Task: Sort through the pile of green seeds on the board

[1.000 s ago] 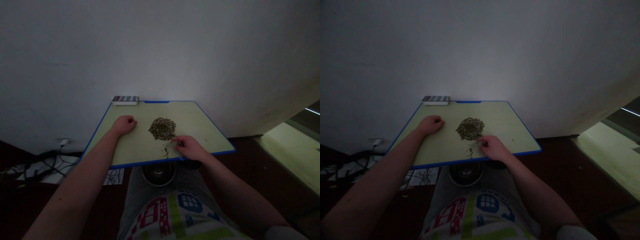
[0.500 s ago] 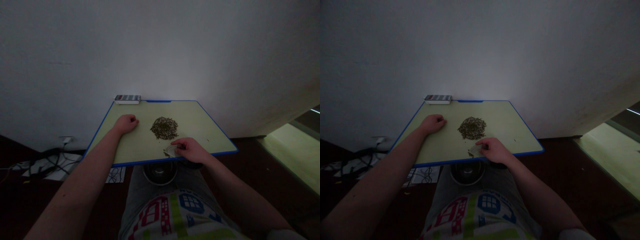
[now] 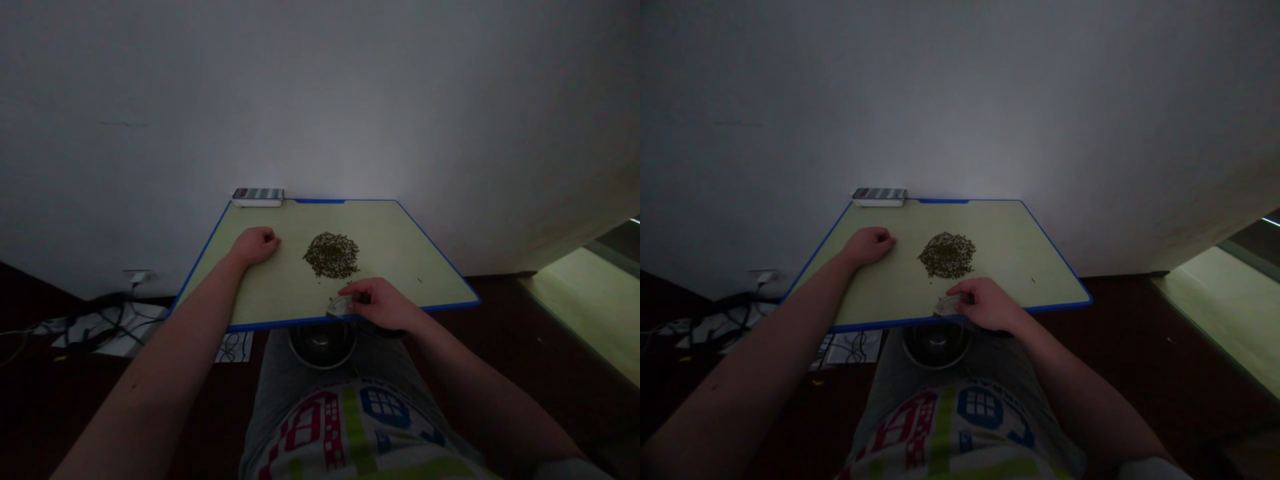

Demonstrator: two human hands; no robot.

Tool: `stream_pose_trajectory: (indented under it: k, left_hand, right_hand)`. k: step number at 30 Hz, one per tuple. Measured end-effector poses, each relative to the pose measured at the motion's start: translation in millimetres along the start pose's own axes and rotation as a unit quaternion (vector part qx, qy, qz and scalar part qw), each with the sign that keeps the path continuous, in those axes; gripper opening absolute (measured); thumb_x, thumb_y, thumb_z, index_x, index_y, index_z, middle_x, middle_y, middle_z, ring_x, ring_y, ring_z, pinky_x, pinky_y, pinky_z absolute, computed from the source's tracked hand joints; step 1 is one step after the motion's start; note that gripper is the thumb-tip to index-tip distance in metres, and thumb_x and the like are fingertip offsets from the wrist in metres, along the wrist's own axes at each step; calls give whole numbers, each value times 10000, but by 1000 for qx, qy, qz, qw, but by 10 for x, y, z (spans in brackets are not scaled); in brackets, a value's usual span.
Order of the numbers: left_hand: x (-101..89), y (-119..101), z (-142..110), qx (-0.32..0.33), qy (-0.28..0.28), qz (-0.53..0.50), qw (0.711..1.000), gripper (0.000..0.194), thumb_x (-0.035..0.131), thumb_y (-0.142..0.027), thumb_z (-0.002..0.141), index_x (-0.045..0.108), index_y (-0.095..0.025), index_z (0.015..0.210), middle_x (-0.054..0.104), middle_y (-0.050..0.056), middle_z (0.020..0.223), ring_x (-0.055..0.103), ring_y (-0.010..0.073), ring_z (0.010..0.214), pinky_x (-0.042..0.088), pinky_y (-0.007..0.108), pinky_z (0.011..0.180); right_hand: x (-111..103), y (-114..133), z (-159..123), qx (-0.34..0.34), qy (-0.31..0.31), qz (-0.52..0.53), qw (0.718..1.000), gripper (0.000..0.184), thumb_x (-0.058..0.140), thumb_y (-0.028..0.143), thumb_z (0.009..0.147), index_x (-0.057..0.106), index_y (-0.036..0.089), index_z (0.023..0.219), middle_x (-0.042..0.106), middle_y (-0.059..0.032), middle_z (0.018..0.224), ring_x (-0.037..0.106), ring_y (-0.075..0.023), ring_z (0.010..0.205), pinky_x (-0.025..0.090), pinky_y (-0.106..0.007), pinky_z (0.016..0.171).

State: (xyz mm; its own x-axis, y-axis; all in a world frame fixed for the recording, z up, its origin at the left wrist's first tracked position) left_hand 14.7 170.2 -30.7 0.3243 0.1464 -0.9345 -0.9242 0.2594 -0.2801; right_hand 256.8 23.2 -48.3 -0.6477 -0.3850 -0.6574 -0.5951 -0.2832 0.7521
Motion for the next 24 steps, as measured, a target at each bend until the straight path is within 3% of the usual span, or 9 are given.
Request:
stream_pose_trajectory:
  k: [3,6,11,15,20,24]
  left_hand:
    - [11,13,6,-3,3,-4,1000,367,432,-480,757,640,-180,730,635,58,693,526,169,631,365,279,579]
    - [11,7,9,-2,5,-4,1000,371,430,-479,756,645,-178,734,637,62,697,529,173,641,374,280,595]
    - [12,8,8,-5,6,-8,1000,376,427,-487,751,648,-182,745,629,59,694,523,173,639,370,285,598]
    - [17,22,8,-7,3,-4,1000,364,427,-482,750,643,-189,736,632,55,696,521,170,628,356,282,575]
    - [16,9,8,0,7,0,1000,364,424,-481,755,643,-191,743,643,55,709,530,172,634,356,283,570]
    - [9,-2,6,0,7,6,1000,367,422,-484,759,641,-190,742,652,57,720,543,175,648,365,281,576]
  right_hand:
    - [-41,66,8,-17,9,20,1000,344,573,242,759,654,179,1088,537,23,621,465,-98,548,353,-224,533]
    - [-223,200,64,-51,-21,4,998,353,554,256,786,637,188,1122,593,2,700,495,-109,598,379,-232,562]
    - [-453,596,276,-111,-74,-130,982,400,473,154,820,597,216,1195,670,-38,903,576,-144,766,434,-277,718]
    - [-353,830,499,-145,-82,-216,962,438,467,102,810,570,200,1225,641,-65,1122,569,-177,988,408,-301,869]
    - [-107,774,730,-138,-45,-267,953,348,471,106,813,625,177,1117,665,-75,1059,588,-190,946,407,-302,843]
    - [-53,721,776,-134,-36,-267,954,332,482,97,801,635,170,1086,675,-78,1008,591,-189,913,399,-293,812]
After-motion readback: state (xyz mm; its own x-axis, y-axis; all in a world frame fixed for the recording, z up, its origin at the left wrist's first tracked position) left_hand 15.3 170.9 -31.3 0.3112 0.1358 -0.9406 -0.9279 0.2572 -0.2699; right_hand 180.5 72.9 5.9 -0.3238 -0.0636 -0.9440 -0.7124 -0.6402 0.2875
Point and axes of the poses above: each hand's wrist, its own z-axis towards the middle knuckle, its own x-axis out of the palm, y = z × x, the point moved 10 cm from there along z, towards the middle knuckle
